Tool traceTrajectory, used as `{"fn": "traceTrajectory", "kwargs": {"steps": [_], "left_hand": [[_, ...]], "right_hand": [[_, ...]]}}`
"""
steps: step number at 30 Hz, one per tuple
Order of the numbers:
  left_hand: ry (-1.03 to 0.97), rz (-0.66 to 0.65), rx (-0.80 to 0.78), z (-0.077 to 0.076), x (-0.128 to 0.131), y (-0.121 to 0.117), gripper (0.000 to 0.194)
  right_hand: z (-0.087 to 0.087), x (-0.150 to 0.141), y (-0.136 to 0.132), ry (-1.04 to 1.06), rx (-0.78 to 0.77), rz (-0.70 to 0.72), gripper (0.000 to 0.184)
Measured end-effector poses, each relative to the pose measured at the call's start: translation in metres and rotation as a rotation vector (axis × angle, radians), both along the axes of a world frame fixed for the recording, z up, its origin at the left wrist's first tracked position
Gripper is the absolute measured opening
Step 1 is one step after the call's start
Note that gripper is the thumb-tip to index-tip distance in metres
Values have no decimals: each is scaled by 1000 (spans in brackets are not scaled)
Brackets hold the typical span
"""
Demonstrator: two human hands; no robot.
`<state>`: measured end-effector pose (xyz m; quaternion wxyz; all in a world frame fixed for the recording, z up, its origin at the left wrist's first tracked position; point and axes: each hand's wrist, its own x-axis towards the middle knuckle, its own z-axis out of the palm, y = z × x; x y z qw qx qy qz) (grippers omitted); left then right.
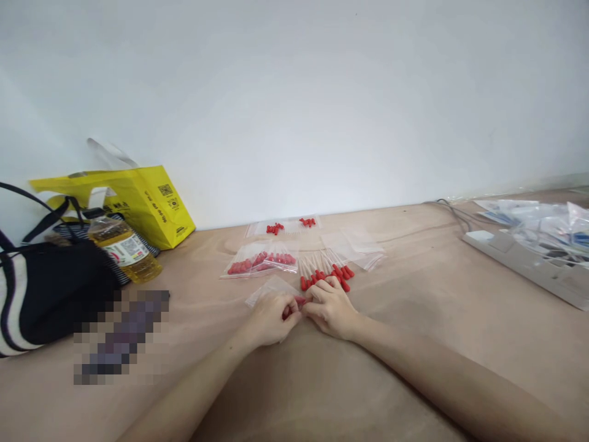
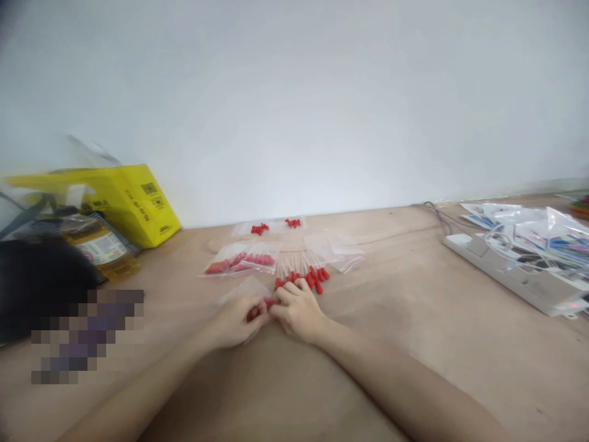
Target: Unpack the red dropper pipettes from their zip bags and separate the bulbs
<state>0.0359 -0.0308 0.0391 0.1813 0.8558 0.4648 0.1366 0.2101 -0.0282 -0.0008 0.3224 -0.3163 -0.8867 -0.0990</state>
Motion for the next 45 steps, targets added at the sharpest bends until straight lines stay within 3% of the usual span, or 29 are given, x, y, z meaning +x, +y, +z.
{"fn": "traceTrajectory", "kwargs": {"steps": [5,12,18,22,29,35,40,45], "left_hand": [[120,-87,125,5,3,-6,22],[-8,-28,43,-9,7,-1,21],[-125,73,20,-12,12,-4,18],[-136,97,27,-14,12,-3,20],[-122,180,81,-10,-1,5,25],[-85,-137,77,11,-29,2,22],[101,-217,85,-1,-60,5,48],[143,-186,70,-8,-63,-1,54]], "right_hand": [[0,3,1,10,63,2,16],[1,1,1,29,102,35,17],[2,2,1,31,234,107,23],[-1,2,2,4,243,117,25],[0,3,1,-61,170,149,24],[8,15,-1,-149,28,184,19],[11,22,-3,-163,-129,250,19],[14,18,-9,-101,-290,225,21]]}}
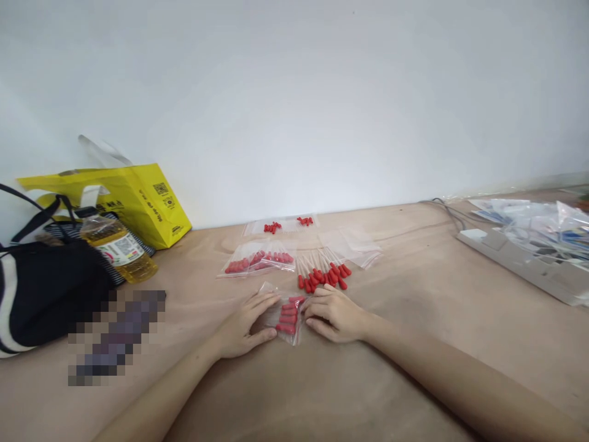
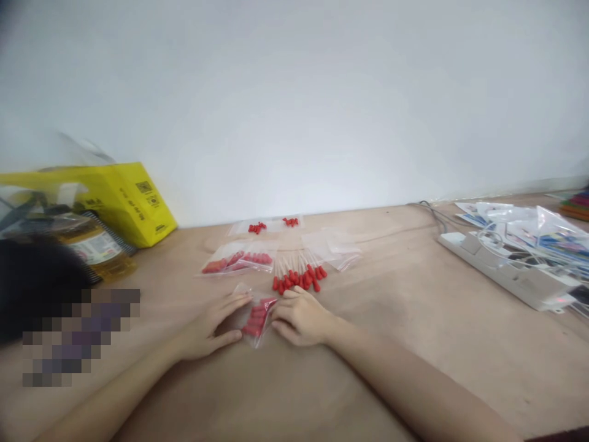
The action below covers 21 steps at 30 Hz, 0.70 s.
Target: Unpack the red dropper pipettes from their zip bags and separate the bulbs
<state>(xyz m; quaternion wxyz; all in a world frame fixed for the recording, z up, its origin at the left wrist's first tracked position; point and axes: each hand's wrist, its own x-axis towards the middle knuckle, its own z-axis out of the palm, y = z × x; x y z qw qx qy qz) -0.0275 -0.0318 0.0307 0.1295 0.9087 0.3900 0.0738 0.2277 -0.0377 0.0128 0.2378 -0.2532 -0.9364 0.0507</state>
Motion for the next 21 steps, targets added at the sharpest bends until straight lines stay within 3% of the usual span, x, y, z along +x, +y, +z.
{"fn": "traceTrajectory", "kwargs": {"steps": [9,16,21], "left_hand": [[-80,68,33,-2,8,-18,44],[-118,96,64,-10,9,-16,39],[-88,77,51,-9,9,-16,44]], "right_hand": [[-15,-10,0,189,-117,-304,21],[-9,-9,-1,266,-274,-285,45],[-8,-11,-4,184,-248,-259,48]]}}
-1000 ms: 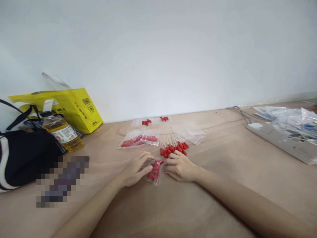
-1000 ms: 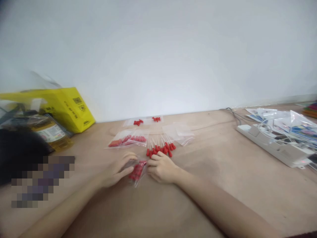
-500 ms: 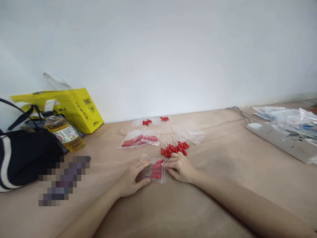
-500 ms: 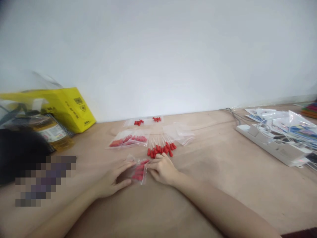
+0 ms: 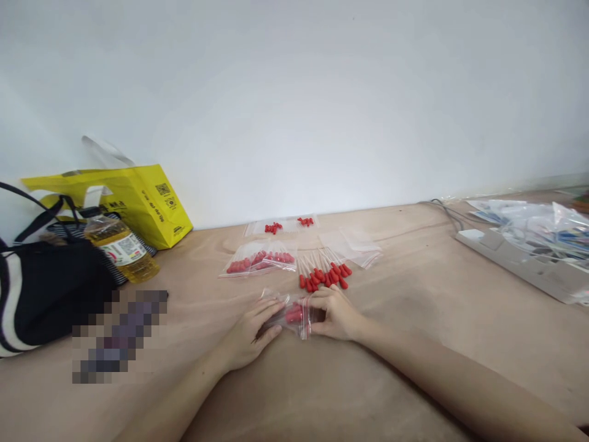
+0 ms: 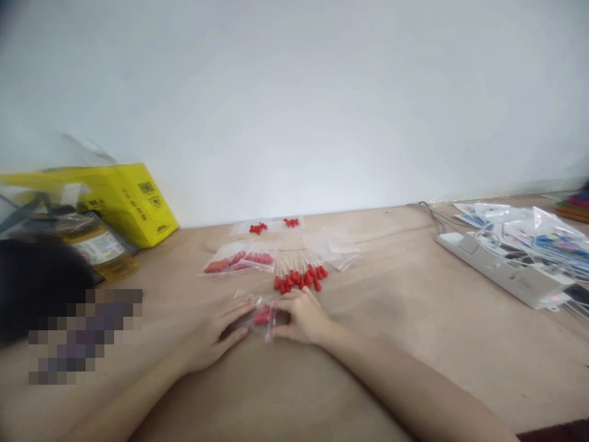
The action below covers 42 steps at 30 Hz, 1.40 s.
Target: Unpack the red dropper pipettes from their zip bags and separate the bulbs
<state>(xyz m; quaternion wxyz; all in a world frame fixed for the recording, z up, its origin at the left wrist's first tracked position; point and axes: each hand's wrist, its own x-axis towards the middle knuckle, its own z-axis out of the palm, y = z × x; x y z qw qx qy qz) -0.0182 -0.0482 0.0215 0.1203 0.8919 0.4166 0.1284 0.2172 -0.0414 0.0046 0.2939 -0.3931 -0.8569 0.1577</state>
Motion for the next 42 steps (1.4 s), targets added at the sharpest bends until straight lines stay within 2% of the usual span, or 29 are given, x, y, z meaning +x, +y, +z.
{"fn": "traceTrajectory", "kwargs": {"steps": [5,9,17,23,30,36,42], "left_hand": [[85,-26,-43,1,0,-1,47],[133,-59,-45,2,2,-2,49],[183,-52,-53,7,6,-3,51],[175,-49,-29,3,4,-2,52],[209,-47,-39,3,4,-2,54],[188,-47,-25,3,4,-2,52],[139,-72,17,-1,1,-1,50]], "right_hand": [[1,-5,-1,13,-41,-24,35],[3,-8,-3,40,-98,-79,32],[5,-13,-8,-13,-80,-90,34],[4,-15,-12,61,-96,-102,31],[3,-16,-12,43,-127,-173,47],[1,-13,-9,78,-89,-124,34],[1,-12,-7,27,-69,-100,41]]}}
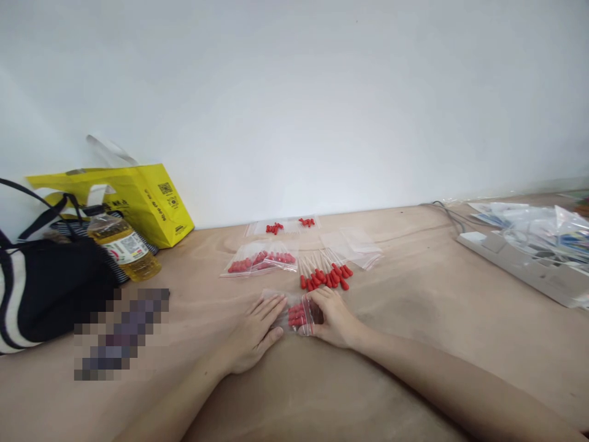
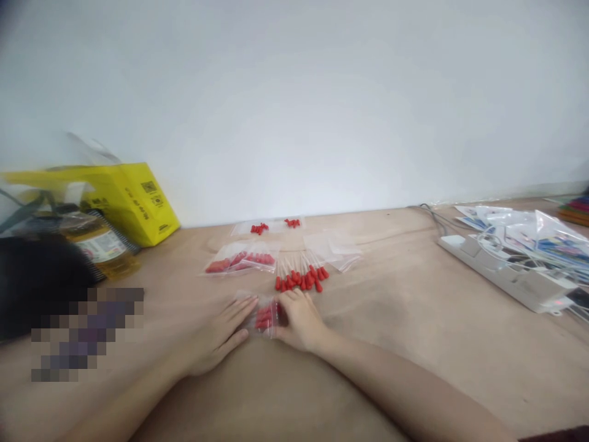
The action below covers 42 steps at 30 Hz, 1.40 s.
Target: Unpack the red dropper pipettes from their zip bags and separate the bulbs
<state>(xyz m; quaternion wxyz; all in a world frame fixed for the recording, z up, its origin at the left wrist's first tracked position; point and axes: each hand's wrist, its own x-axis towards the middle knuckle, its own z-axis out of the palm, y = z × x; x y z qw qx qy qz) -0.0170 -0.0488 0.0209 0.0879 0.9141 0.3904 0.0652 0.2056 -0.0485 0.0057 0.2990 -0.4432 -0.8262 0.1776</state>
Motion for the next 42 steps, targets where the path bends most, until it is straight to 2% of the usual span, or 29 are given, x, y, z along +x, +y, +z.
{"fn": "traceTrajectory", "kwargs": {"steps": [3,10,14,18,21,26,28,34,42], "left_hand": [[7,1,-11,0,0,0,50],[31,11,-57,4,2,-1,51],[6,8,-38,2,0,-1,50],[31,28,-42,4,1,-1,49],[56,39,-55,6,2,-2,48],[87,50,-72,6,3,-2,46],[85,52,-69,4,2,-1,47],[80,48,-56,3,0,0,46],[111,66,-84,6,3,-1,47]], "right_hand": [[1,1,0,-39,30,51,45],[7,1,-4,-79,42,71,29],[4,9,3,51,85,211,27],[0,20,11,210,14,255,26],[2,24,12,220,-32,278,28],[8,24,8,192,-30,414,41],[8,23,7,189,-32,421,41],[2,24,10,204,-32,446,26],[11,40,19,250,-141,435,16]]}}
